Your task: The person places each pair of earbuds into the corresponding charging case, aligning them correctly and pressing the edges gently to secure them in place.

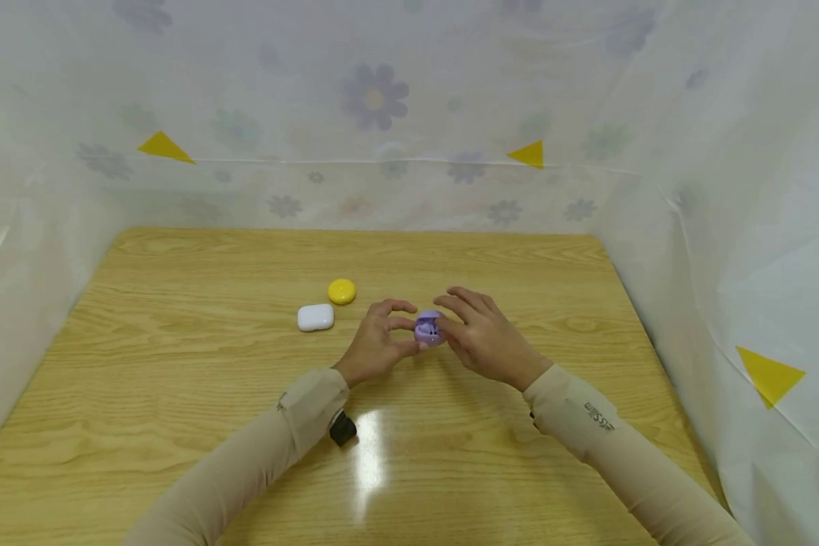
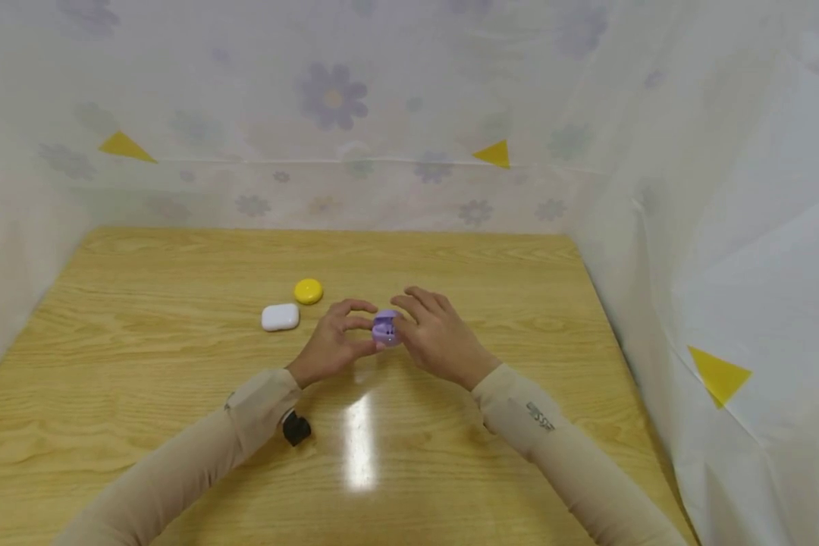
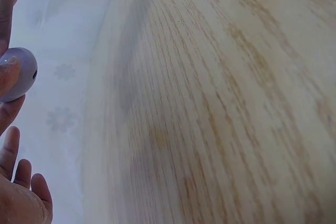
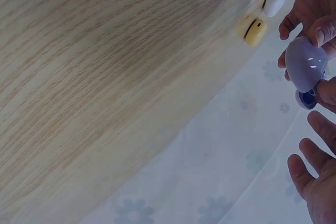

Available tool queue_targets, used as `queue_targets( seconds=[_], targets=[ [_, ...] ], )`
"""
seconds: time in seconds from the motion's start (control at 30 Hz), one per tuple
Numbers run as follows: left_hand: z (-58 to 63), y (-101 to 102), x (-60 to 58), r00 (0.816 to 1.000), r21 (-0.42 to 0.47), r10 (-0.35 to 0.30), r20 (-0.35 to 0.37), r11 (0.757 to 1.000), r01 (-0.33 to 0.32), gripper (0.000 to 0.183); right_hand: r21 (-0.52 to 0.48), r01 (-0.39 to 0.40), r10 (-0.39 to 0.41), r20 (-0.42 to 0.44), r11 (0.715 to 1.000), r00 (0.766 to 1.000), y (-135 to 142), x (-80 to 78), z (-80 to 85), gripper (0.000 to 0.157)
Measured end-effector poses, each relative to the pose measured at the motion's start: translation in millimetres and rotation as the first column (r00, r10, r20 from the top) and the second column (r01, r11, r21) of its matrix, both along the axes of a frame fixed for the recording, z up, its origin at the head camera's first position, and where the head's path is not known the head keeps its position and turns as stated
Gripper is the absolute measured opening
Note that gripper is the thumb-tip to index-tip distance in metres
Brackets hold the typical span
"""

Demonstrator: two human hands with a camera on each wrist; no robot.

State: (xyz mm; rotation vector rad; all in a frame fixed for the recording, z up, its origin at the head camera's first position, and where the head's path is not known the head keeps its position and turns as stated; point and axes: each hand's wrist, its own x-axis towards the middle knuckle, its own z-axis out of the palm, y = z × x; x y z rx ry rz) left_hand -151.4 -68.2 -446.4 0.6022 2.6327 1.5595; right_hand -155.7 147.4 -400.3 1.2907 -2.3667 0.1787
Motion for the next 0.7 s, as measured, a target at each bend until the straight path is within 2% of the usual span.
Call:
queue_targets(
  seconds=[0.33,0.5,0.63,0.7],
  targets=[
    [-0.4,0.1,1.0,1.0,-0.008,0.005,-0.005,1.0,-0.005,0.022,0.012,0.008,-0.008,0.011,1.0,1.0,-0.6,1.9,-1.7,0.021],
    [-0.2,0.5,1.3,1.0,-0.008,0.008,0.014,1.0,-0.008,0.022,-0.073,-0.037,0.037,-0.007,0.997,0.999,-0.2,3.4,-2.3,0.023],
    [-0.1,0.6,1.2,0.999,-0.007,0.025,0.043,1.0,-0.024,0.022,-0.157,-0.034,0.032,-0.014,0.987,0.999,0.4,4.4,-5.0,0.039],
    [-0.3,0.7,1.1,0.998,0.0,0.032,0.052,0.999,-0.033,0.021,-0.175,0.013,-0.007,0.036,0.985,0.999,1.0,5.0,-9.1,0.052]
  ],
)
